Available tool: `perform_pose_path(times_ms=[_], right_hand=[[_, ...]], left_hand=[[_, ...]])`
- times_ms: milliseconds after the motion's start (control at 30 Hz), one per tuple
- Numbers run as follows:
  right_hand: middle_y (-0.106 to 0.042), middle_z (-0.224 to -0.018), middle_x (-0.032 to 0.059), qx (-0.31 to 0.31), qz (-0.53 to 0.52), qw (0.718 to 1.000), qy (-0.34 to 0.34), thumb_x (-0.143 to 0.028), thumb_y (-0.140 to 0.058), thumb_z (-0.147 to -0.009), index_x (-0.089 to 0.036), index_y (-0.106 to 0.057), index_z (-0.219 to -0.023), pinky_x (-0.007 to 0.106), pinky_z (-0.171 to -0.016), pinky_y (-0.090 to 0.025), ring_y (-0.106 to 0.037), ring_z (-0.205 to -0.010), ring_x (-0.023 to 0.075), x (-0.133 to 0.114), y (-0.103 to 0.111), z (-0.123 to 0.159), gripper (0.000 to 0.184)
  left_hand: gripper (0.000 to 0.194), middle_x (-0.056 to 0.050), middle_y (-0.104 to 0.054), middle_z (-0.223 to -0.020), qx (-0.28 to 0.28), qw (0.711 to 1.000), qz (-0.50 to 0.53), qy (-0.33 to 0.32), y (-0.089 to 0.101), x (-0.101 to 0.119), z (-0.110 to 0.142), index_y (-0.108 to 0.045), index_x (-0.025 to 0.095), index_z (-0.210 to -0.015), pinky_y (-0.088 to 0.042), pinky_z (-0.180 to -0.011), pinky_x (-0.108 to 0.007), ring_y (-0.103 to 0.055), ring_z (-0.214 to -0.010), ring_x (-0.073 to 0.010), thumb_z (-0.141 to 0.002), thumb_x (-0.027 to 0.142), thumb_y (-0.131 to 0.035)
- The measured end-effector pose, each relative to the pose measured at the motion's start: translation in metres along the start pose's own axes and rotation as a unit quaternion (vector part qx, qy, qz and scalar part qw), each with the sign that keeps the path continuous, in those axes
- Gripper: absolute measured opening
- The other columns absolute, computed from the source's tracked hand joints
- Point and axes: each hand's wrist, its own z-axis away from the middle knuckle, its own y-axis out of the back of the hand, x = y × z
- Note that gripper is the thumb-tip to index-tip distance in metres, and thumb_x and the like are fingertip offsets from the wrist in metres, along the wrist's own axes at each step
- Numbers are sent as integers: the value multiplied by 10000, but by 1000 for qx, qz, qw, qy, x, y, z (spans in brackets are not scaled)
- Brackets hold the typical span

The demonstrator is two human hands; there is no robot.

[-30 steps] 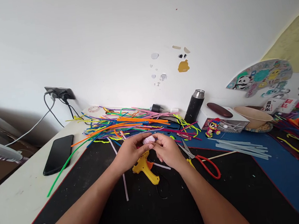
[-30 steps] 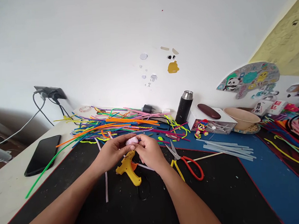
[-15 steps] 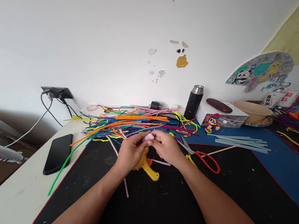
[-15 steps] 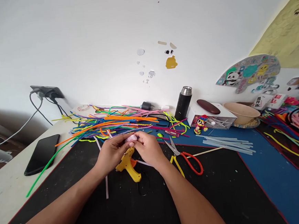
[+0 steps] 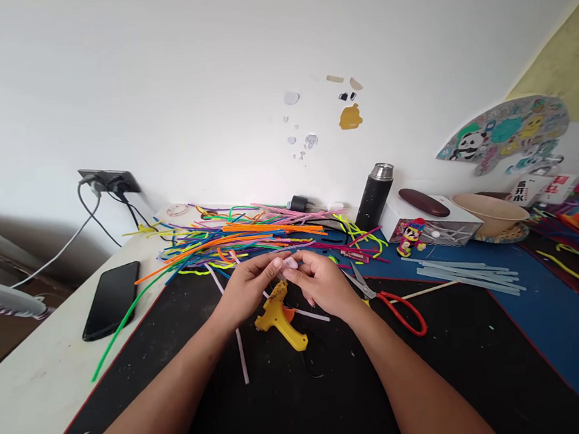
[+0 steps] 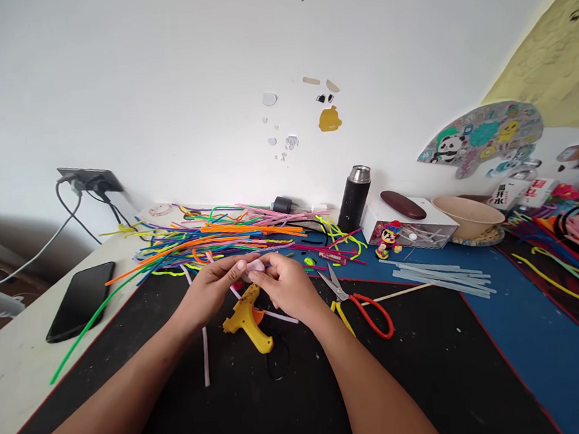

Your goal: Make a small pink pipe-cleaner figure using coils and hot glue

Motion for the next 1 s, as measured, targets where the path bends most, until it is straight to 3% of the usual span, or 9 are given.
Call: perform_pose_path(times_ms=[200, 400, 800, 1000], right_hand=[[-584, -626, -54, 9, 9, 1000, -3, -530, -634, -969, -217, -656, -1029, 226, -392, -316, -462, -383, 90, -4, 2, 1, 320], [-530, -527, -81, 10, -6, 1000, -6, -530, -656, -948, -202, -683, -1071, 225, -426, -352, -467, -375, 100, -5, 2, 0, 352], [-571, -530, -62, 34, -59, 997, -25, -588, -624, -933, -173, -702, -1158, 215, -403, -329, -464, -381, 99, -5, 3, -1, 478], [-546, -509, -70, 44, -72, 996, -28, -554, -653, -918, -170, -713, -1083, 216, -405, -320, -453, -378, 95, -4, 3, -3, 422]], left_hand=[[454, -104, -808, -1093, -13, 999, 27, 21, 14, -2, -3, -815, 198, -1146, -553, -918, -396, -722, -999, -286, -822, 515, -818], [497, -88, -790, -1177, -62, 993, 93, 36, 8, -5, -3, -761, 220, -1248, -551, -963, -379, -716, -1083, -268, -794, 387, -873], [407, -58, -780, -950, -1, 991, 128, 31, 1, -3, -1, -778, 197, -1131, -561, -827, -324, -703, -866, -203, -802, 423, -860], [381, -49, -771, -926, 5, 989, 145, 24, 3, -3, -2, -775, 194, -1104, -569, -825, -317, -697, -849, -188, -799, 404, -867]])
